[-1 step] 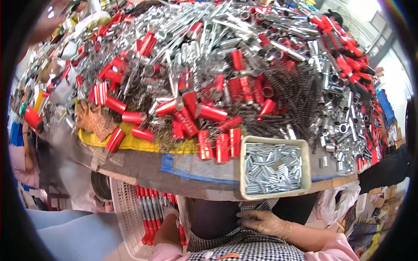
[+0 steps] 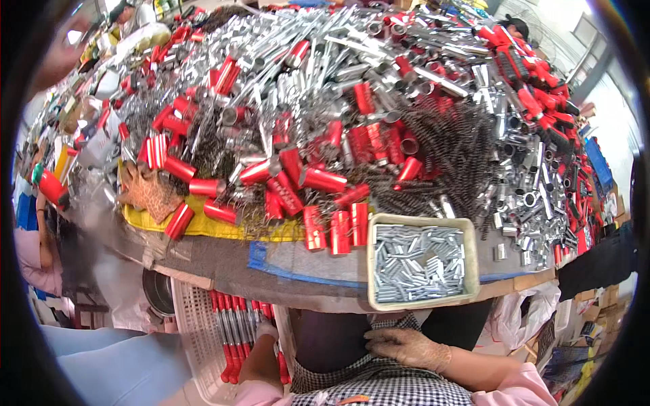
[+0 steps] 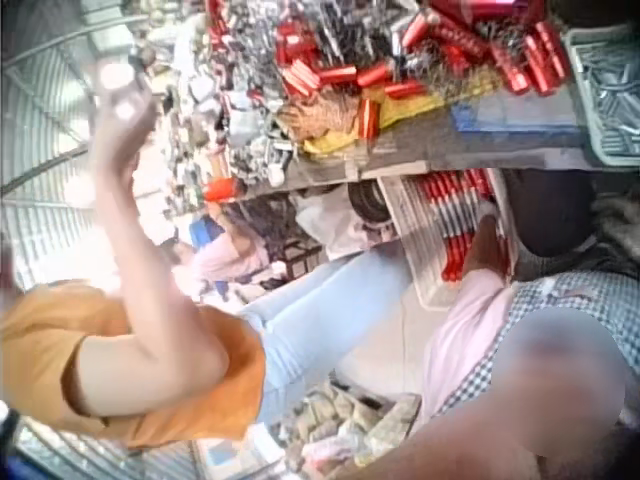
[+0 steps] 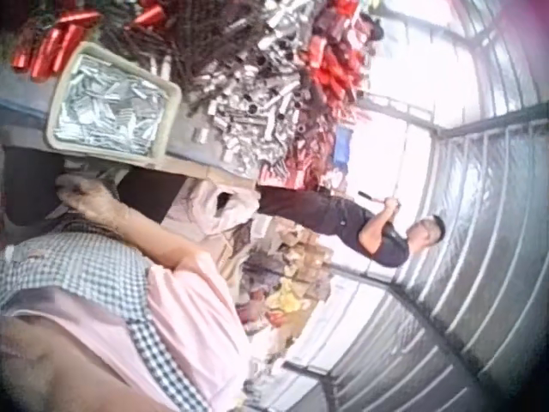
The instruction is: The person assembles pump tools by fitting metal tubes, pins, springs, red sleeves, and handle grips together by hand, then places the finished tools into a basket.
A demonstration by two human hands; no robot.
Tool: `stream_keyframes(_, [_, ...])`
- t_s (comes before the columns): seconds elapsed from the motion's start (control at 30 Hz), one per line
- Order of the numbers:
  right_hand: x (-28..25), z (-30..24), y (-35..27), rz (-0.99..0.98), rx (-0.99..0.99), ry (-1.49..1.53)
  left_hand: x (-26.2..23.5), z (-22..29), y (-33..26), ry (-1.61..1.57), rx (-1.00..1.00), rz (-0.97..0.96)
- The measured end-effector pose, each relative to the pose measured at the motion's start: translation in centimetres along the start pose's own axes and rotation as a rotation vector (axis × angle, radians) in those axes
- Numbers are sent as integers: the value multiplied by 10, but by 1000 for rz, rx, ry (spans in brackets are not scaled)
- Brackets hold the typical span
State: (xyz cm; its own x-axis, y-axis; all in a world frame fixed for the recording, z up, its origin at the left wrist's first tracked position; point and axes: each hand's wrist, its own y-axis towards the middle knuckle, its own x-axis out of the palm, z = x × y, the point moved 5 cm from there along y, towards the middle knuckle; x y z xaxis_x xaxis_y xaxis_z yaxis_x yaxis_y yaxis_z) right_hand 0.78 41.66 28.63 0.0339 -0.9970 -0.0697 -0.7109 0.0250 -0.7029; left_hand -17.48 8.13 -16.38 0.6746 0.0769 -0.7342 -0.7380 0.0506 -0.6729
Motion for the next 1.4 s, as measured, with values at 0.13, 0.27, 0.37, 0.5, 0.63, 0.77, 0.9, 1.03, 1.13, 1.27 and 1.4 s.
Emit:
stream_keyframes(0.13, [-4,-10,-15,-41,-160,-229,-49,24,4,-1060,83,-123])
stream_keyframes(0.27, [-26,-18,-50,-21,-347,-113,-176,79,-119,-743,446,333])
stream_keyframes(0.37, [-60,-20,-90,161,-444,-27,-285,144,-244,-472,808,725])
stream_keyframes(0.5, [-96,-7,-116,453,-531,367,-400,271,-390,-623,1253,593])
stream_keyframes(0.63, [-115,-22,-129,489,-645,474,-490,409,-391,-231,1176,648])
stream_keyframes(0.77, [-124,-35,-144,496,-776,183,-574,532,-298,97,776,704])
stream_keyframes(0.9, [-131,-54,-154,562,-923,-122,-594,566,-186,374,396,575])
stream_keyframes(1.03, [-147,-36,-170,749,-1067,-317,-581,580,-180,406,381,539])
stream_keyframes(1.13, [-157,-21,-173,648,-733,-57,-591,584,-236,237,486,662])
stream_keyframes(1.27, [-153,-37,-185,661,-915,-345,-608,574,-284,539,748,865])
stream_keyframes(1.4, [-152,-44,-181,819,-775,-468,-532,517,-441,141,1198,815])
